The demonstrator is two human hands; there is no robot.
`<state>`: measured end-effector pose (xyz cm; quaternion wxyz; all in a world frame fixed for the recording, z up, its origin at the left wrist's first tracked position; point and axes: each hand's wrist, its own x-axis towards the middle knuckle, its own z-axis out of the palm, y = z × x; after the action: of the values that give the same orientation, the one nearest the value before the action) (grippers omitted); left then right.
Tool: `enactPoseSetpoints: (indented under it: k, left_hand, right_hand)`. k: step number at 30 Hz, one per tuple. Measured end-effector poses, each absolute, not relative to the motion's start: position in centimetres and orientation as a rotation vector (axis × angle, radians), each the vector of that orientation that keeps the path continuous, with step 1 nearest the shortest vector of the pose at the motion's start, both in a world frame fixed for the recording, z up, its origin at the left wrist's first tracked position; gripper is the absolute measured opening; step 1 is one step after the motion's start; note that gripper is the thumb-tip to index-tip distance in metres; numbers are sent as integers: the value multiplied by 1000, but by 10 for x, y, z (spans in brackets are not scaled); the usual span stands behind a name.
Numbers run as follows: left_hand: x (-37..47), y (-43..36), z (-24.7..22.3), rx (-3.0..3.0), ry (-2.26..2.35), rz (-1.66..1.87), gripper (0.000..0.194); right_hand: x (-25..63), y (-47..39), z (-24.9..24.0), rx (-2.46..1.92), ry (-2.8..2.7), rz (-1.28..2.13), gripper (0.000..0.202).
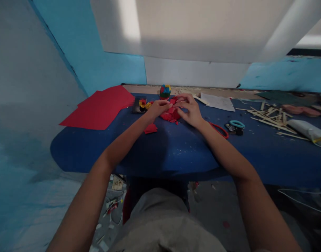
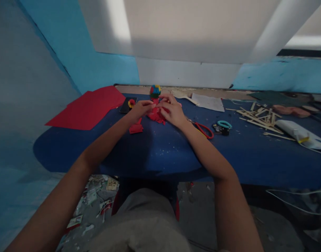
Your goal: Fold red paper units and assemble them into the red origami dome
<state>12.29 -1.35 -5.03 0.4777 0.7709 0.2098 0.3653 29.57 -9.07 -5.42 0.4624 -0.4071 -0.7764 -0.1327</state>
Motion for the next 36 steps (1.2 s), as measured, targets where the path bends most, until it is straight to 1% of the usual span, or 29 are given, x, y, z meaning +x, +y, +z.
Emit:
enactPoseSetpoints:
  k: [5,9,15,19,23,28,32,35,36]
  left_hand:
    - [126,-14,-49,1428,562,762,10]
    - [125,-15,-47,1431,505,745,9]
    - [118,-14,-43,1700,490,805,11]
    - [112,-12,-39,2227,617,975,15]
    - [110,-16,-38,2599,760,950,19]
    - [111,-19,-41,2723,747,876,24]
    - [112,-16,-42,2806,698,867,23]
    - [113,-12,-45,2822,631,1015,23]
    - [113,-10,-45,2810,592,1106,24]
  right_hand:
    - [301,-91,-56,-1044,-1940,-311,18]
    - [301,-91,-56,-1064,-1957,-308,20]
    - [299,-90,-55,-991,-2032,-279,18]
    - [301,-86,-56,-1053,-2083,-278,20]
    - [301,-82,-61,-1181,-2143,-266,18]
    - [299,-83,-61,-1234,-2143,-278,12]
    - [295,-85,-60,-1231,-2126,-269,11]
    - [292,-84,-62,-1191,-1941,-160,9]
    - [291,-83,-62,-1155,-1837,-85,13]
